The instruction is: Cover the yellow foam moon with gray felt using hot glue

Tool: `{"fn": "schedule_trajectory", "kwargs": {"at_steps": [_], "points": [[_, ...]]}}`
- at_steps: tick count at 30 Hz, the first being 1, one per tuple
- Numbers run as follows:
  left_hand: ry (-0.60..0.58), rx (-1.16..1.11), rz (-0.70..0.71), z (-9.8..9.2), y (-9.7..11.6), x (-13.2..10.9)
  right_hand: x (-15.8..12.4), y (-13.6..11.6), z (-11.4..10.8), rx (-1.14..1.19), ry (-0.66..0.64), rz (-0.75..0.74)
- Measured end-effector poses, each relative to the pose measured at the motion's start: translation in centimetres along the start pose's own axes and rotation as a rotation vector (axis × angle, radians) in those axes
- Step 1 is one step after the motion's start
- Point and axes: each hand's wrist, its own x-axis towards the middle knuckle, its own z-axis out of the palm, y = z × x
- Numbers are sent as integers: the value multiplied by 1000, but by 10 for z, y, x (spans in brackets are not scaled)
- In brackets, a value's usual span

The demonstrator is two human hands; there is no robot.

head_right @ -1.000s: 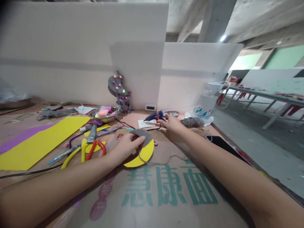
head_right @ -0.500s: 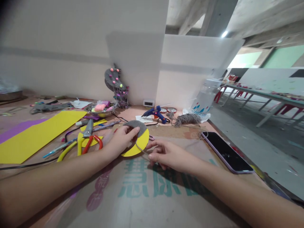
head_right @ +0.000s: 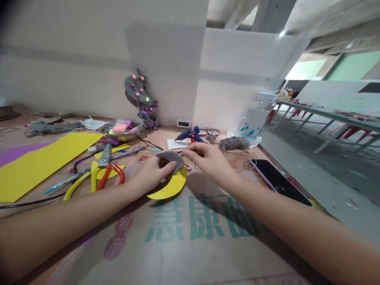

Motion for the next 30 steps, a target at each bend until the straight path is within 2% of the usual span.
{"fn": "schedule_trajectory", "kwargs": {"at_steps": [5, 9, 13, 19, 23, 30], "points": [[42, 35, -12, 0, -5, 3, -15, 18, -16, -59, 35, 136], [57, 11, -29, 0, -9, 5, -33, 33, -19, -49, -12, 276], [36, -9, -41, 0, -5, 5, -39, 43, -17, -66, -73, 371], [-62, -31, -37, 0, 5, 0, -35, 48, -14, -155, -50, 307], [-137, -40, 0, 0, 5, -1, -36, 49, -12, -207, -16, 238], [-220, -37, -4, 1, 3, -4, -37, 52, -12, -220, 17, 228]]}}
